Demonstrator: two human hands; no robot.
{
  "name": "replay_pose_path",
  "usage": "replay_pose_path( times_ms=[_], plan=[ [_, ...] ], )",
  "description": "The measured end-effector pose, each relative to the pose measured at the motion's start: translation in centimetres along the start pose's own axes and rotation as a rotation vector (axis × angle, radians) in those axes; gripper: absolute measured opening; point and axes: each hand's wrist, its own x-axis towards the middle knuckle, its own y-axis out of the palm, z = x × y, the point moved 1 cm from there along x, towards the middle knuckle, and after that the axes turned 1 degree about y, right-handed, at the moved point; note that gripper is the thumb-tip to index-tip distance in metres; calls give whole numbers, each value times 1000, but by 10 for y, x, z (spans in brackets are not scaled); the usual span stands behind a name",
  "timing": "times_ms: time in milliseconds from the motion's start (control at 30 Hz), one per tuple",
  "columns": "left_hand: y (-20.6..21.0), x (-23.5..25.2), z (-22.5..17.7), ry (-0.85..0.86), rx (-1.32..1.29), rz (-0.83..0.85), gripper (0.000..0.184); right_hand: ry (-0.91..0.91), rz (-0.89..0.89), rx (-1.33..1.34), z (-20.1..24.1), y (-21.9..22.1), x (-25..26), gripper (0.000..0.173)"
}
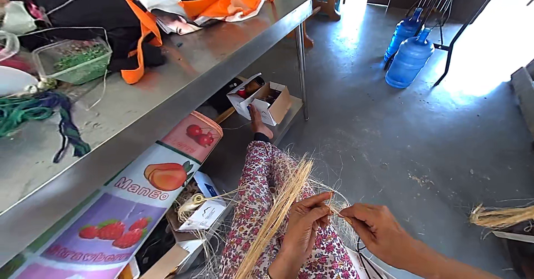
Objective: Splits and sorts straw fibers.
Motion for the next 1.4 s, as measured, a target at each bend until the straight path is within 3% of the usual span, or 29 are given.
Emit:
replay_pose_path(
  times_ms=[233,933,1200,1400],
  plan=[
    [7,-1,4,-62,-145,-20,37,0,37,59,1,0,1,21],
    [0,-2,22,422,167,83,41,-191,117,211,13,3,-4,19],
    [0,-6,20,545,294,162,39,-169,177,409,16,2,-1,18],
    [-10,-1,3,584,318,28,38,-57,146,350,-6,-16,0,20]
  ],
)
